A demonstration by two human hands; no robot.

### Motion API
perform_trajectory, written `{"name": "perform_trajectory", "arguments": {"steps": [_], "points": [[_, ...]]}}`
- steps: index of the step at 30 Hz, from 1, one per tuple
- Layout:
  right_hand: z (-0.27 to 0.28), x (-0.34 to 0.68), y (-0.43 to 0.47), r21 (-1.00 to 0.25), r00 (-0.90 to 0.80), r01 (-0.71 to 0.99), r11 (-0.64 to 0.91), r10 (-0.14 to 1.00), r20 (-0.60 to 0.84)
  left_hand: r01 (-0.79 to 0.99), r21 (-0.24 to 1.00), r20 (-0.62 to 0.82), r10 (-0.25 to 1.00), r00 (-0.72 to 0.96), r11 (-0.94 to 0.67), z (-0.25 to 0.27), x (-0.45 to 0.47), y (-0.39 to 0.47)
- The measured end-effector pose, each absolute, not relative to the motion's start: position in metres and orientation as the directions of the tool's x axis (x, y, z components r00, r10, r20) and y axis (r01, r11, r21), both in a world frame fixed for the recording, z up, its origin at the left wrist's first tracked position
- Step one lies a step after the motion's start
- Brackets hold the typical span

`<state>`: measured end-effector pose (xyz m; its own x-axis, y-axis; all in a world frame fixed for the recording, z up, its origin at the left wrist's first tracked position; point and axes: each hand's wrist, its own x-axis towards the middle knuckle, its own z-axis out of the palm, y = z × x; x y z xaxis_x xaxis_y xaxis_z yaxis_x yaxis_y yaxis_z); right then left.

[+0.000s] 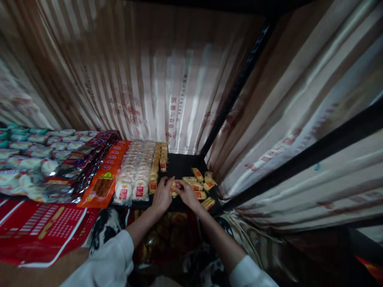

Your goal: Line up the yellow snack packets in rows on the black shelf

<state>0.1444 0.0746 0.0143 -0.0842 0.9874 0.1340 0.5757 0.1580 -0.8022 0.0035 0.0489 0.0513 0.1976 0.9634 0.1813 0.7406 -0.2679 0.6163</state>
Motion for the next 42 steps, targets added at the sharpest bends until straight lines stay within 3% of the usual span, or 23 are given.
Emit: {"name": "perform_trajectory", "arguments": {"steps": [4, 8, 13, 18, 29, 36, 42], "points": [[0.009, 0.133, 0.093, -0.876, 0.030, 0.465, 0.129, 0.986, 0.161, 0.764, 0.604, 0.252, 0.964, 0.088, -0.228, 0.044, 0.013, 0.041], [0.001, 0.121, 0.114, -0.876, 0.115, 0.471, 0.100, 0.978, 0.174, 0.733, 0.649, 0.249, 0.967, 0.048, -0.204, 0.032, 0.017, 0.042], [-0.009, 0.107, 0.139, -0.838, 0.138, 0.536, 0.097, 0.970, 0.201, 0.629, 0.765, 0.150, 0.988, 0.035, -0.138, 0.012, 0.017, 0.061], [-0.013, 0.098, 0.156, -0.795, 0.128, 0.601, 0.085, 0.971, 0.201, 0.526, 0.850, 0.017, 0.996, -0.084, 0.029, 0.000, 0.020, 0.083], [-0.023, 0.095, 0.163, -0.810, 0.090, 0.579, 0.097, 0.979, 0.181, 0.442, 0.877, -0.147, 0.981, -0.130, 0.190, 0.000, 0.024, 0.099], [-0.014, 0.097, 0.154, -0.789, 0.090, 0.607, 0.099, 0.977, 0.192, 0.514, 0.848, -0.080, 0.990, -0.117, 0.130, -0.002, 0.026, 0.092], [0.010, 0.136, 0.107, -0.714, 0.045, 0.661, 0.230, 0.938, 0.344, 0.566, 0.824, 0.035, 0.999, -0.028, -0.013, 0.003, 0.028, 0.069]]}}
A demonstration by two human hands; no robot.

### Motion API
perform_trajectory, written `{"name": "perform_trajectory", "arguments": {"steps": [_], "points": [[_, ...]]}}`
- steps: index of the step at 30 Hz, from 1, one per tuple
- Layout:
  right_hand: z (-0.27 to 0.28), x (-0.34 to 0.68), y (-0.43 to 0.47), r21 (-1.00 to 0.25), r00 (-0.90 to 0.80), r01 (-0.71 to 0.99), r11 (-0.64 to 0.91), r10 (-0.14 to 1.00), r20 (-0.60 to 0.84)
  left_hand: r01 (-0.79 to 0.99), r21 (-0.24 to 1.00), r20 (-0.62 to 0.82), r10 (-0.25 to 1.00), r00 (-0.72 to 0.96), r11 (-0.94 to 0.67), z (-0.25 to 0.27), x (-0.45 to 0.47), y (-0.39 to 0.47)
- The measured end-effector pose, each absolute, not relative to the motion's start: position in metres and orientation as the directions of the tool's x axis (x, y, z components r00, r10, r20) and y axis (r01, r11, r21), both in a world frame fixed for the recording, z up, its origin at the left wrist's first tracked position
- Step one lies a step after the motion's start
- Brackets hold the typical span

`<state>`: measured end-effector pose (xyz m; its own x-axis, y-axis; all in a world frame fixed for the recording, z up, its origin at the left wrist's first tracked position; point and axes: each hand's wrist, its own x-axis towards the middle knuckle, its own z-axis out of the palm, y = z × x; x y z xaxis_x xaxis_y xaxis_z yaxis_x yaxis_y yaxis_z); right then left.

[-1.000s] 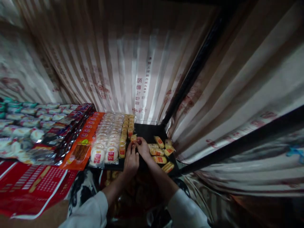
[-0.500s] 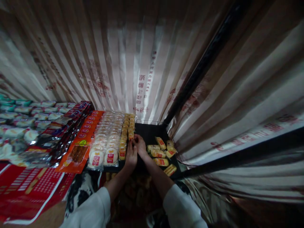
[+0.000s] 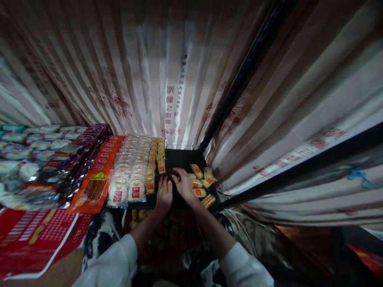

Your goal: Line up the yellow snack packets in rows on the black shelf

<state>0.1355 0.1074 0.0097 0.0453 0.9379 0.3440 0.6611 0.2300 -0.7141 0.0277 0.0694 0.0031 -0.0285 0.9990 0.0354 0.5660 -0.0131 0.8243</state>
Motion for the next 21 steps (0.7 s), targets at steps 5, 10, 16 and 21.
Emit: {"name": "perform_trajectory", "arguments": {"steps": [5, 10, 16, 21], "points": [[0.026, 0.192, 0.062, -0.589, -0.052, 0.757, 0.282, 0.925, 0.376, 0.596, 0.803, -0.048, 0.996, 0.079, -0.009, 0.011, 0.040, 0.049], [0.029, 0.228, 0.033, -0.498, -0.047, 0.836, 0.232, 0.934, 0.355, 0.636, 0.771, -0.174, 0.967, 0.186, 0.016, 0.019, 0.060, 0.039], [0.018, 0.233, 0.024, -0.433, -0.060, 0.876, 0.210, 0.941, 0.334, 0.726, 0.686, -0.188, 0.954, 0.232, -0.041, 0.027, 0.084, 0.039], [0.012, 0.229, 0.030, -0.438, -0.026, 0.882, 0.177, 0.944, 0.329, 0.782, 0.617, -0.172, 0.953, 0.248, -0.093, 0.028, 0.093, 0.041]]}}
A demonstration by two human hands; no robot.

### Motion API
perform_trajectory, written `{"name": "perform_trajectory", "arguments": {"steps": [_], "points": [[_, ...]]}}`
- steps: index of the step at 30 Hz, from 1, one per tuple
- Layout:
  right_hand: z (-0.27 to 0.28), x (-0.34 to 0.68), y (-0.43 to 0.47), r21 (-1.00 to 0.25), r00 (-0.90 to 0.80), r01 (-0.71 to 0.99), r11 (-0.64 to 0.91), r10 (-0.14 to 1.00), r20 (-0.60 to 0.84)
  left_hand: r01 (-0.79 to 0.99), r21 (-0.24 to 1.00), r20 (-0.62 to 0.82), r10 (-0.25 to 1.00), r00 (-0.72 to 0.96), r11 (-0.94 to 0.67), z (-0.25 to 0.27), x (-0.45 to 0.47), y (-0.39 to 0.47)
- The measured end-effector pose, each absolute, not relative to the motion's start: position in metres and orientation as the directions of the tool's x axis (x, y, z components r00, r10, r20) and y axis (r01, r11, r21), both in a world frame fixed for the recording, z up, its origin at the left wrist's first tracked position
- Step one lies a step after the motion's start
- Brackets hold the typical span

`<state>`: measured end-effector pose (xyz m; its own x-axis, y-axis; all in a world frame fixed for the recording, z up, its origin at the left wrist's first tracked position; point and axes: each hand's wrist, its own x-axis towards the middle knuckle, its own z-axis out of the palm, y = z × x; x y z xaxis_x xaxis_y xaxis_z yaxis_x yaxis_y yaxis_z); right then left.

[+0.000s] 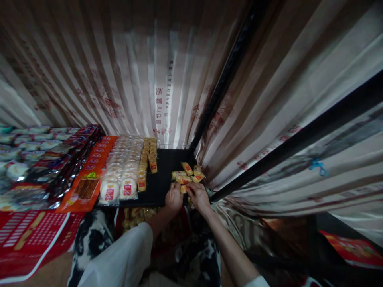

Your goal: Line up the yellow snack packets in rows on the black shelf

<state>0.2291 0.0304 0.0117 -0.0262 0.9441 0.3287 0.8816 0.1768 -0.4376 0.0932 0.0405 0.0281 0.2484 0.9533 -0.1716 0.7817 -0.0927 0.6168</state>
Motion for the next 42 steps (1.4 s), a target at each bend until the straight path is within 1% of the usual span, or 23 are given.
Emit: {"name": "perform_trajectory", "arguments": {"steps": [4, 8, 14, 16, 19, 23, 28, 31, 34, 37, 42], "points": [[0.011, 0.224, 0.033, -0.440, -0.050, 0.877, 0.192, 0.948, 0.313, 0.818, 0.564, -0.154, 0.960, 0.236, -0.111, 0.024, 0.088, 0.041], [0.009, 0.212, 0.037, -0.439, -0.111, 0.866, 0.238, 0.949, 0.296, 0.827, 0.552, -0.133, 0.968, 0.213, -0.106, 0.020, 0.071, 0.044], [0.010, 0.183, 0.057, -0.472, -0.207, 0.826, 0.309, 0.944, 0.255, 0.833, 0.533, 0.028, 0.987, 0.158, -0.149, 0.027, 0.037, 0.057], [0.010, 0.173, 0.066, -0.493, -0.213, 0.812, 0.313, 0.945, 0.248, 0.836, 0.521, 0.088, 0.985, 0.151, -0.175, 0.031, 0.028, 0.063], [0.009, 0.161, 0.079, -0.534, -0.168, 0.799, 0.276, 0.956, 0.242, 0.815, 0.532, 0.181, 0.971, 0.158, -0.231, 0.034, 0.019, 0.072], [0.009, 0.150, 0.089, -0.594, -0.118, 0.770, 0.230, 0.968, 0.222, 0.739, 0.598, 0.313, 0.939, 0.141, -0.310, 0.033, 0.013, 0.076], [0.013, 0.137, 0.093, -0.743, 0.011, 0.654, 0.141, 0.981, 0.196, 0.660, 0.658, 0.425, 0.902, 0.069, -0.361, 0.027, 0.014, 0.064], [0.014, 0.125, 0.099, -0.779, 0.073, 0.619, 0.096, 0.981, 0.179, 0.625, 0.701, 0.436, 0.900, 0.006, -0.344, 0.018, 0.018, 0.052], [0.013, 0.112, 0.108, -0.774, 0.096, 0.628, 0.080, 0.979, 0.180, 0.604, 0.741, 0.385, 0.922, -0.027, -0.292, 0.006, 0.022, 0.045], [0.010, 0.103, 0.119, -0.756, 0.120, 0.650, 0.074, 0.973, 0.198, 0.578, 0.775, 0.325, 0.946, -0.019, -0.254, -0.004, 0.023, 0.048], [0.001, 0.094, 0.129, -0.732, 0.130, 0.678, 0.064, 0.970, 0.206, 0.550, 0.801, 0.288, 0.958, -0.009, -0.236, -0.017, 0.018, 0.064]]}}
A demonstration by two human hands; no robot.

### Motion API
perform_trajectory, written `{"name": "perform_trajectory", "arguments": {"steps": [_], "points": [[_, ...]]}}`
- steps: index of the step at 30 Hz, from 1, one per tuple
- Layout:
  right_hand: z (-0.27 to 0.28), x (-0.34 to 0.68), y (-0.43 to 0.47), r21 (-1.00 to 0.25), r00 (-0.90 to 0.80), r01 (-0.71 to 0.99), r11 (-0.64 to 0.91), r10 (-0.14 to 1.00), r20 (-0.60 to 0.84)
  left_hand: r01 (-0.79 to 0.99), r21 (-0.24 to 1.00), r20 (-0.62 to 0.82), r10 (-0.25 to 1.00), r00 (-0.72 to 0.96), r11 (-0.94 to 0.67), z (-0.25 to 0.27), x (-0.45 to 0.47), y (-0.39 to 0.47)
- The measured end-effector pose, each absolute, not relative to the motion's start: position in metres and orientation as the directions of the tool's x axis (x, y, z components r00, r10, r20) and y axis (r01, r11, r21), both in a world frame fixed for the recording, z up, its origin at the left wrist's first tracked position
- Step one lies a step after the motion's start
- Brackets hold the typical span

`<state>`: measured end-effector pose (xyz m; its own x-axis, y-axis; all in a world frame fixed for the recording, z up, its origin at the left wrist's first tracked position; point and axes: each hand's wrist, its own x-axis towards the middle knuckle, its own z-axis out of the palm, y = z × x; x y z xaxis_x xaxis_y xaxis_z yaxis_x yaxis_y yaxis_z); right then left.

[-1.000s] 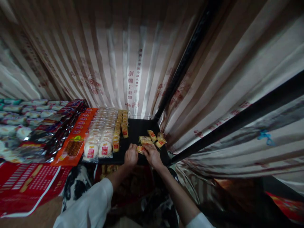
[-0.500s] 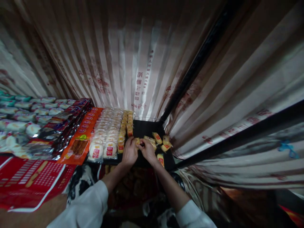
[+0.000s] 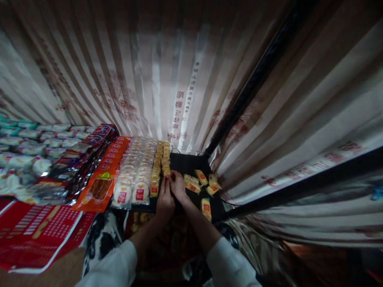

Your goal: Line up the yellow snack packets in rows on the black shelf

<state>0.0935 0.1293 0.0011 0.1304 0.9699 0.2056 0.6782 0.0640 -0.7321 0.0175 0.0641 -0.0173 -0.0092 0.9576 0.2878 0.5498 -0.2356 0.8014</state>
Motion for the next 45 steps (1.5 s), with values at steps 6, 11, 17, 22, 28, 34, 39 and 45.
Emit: {"name": "perform_trajectory", "arguments": {"steps": [6, 11, 17, 22, 28, 34, 39, 45], "points": [[-0.007, 0.091, 0.127, -0.790, 0.141, 0.606, 0.089, 0.966, 0.217, 0.540, 0.815, 0.289, 0.956, -0.059, -0.213, -0.035, 0.016, 0.072], [-0.009, 0.089, 0.129, -0.803, 0.105, 0.581, 0.135, 0.965, 0.238, 0.542, 0.813, 0.296, 0.953, -0.067, -0.215, -0.038, 0.016, 0.076], [-0.005, 0.093, 0.126, -0.768, 0.097, 0.627, 0.128, 0.966, 0.241, 0.555, 0.809, 0.258, 0.965, -0.039, -0.194, -0.031, 0.015, 0.073], [0.009, 0.132, 0.104, -0.587, 0.001, 0.780, 0.218, 0.937, 0.349, 0.568, 0.800, 0.240, 0.971, -0.008, -0.193, -0.023, 0.019, 0.063], [0.020, 0.183, 0.082, -0.343, -0.021, 0.930, 0.134, 0.950, 0.313, 0.609, 0.772, 0.194, 0.980, 0.043, -0.180, -0.016, 0.033, 0.051], [0.018, 0.181, 0.078, -0.330, -0.032, 0.935, 0.127, 0.960, 0.279, 0.616, 0.762, 0.179, 0.979, 0.098, -0.201, -0.019, 0.042, 0.042], [0.012, 0.161, 0.081, -0.425, -0.037, 0.891, 0.161, 0.958, 0.284, 0.623, 0.763, 0.134, 0.985, 0.110, -0.174, -0.018, 0.037, 0.041], [0.000, 0.130, 0.092, -0.755, 0.094, 0.652, 0.075, 0.980, 0.178, 0.554, 0.820, 0.161, 0.987, 0.021, -0.146, -0.014, 0.026, 0.050]]}}
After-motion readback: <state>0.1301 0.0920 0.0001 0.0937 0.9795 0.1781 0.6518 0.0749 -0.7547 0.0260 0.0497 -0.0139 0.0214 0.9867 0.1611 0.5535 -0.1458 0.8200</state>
